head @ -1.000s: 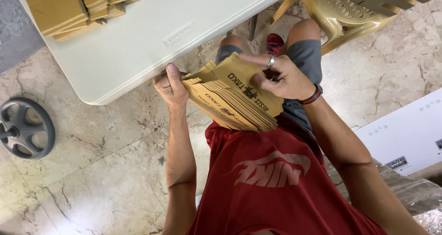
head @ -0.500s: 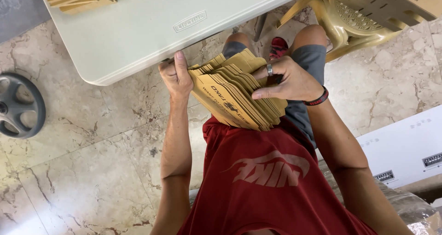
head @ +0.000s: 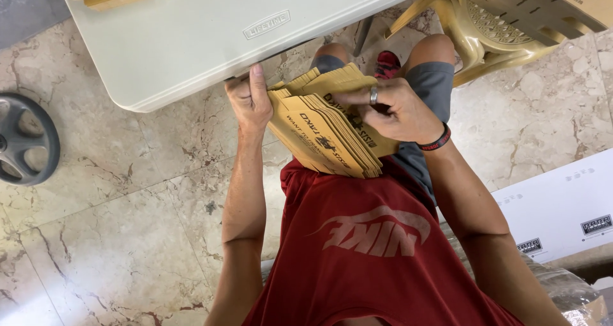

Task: Folding flat cardboard templates into boxes and stacking them on a table.

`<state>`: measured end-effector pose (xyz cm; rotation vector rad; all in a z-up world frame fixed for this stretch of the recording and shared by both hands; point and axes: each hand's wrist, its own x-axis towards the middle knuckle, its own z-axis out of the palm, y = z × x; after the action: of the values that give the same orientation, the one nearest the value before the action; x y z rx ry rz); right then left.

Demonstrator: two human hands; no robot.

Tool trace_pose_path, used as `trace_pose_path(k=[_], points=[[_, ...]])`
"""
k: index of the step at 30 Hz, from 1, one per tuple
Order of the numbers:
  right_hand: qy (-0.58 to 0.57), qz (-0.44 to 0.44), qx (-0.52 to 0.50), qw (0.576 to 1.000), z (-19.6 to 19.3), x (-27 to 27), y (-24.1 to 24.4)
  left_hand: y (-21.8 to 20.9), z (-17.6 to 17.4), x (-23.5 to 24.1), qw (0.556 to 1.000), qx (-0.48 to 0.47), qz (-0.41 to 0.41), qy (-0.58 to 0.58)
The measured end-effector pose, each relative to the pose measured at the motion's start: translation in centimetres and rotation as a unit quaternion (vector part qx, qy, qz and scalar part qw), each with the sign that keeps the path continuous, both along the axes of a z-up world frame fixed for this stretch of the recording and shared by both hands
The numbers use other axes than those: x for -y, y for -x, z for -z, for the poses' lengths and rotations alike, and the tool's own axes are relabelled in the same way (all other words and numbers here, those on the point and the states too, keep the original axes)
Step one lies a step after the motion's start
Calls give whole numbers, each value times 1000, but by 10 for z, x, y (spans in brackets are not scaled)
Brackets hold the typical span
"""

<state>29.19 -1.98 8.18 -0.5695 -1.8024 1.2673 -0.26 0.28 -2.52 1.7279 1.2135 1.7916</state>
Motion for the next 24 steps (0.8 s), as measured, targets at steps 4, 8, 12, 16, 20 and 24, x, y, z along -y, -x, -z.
trace_pose_path(k=[4,8,12,16,20,24], points=[[4,-9,-4,1000,-23,-4,7,-4,-7,0,1000,-18,-9,-5],[-14,12,23,1000,-19,-2,7,-7,-8,3,1000,-10,-19,11],[33,-3,8,999,1,-6,3,-1,3,2,1000,-2,-8,3],[41,-16,-3,999,-1,-7,6,-1,-6,3,1000,-2,5,-3],[52,-18,-10,998,9,-9,4,-2,-10,2,1000,2,9,-3],[46,-21,-21,999,5,-10,9,-1,-8,2,1000,8,11,1]])
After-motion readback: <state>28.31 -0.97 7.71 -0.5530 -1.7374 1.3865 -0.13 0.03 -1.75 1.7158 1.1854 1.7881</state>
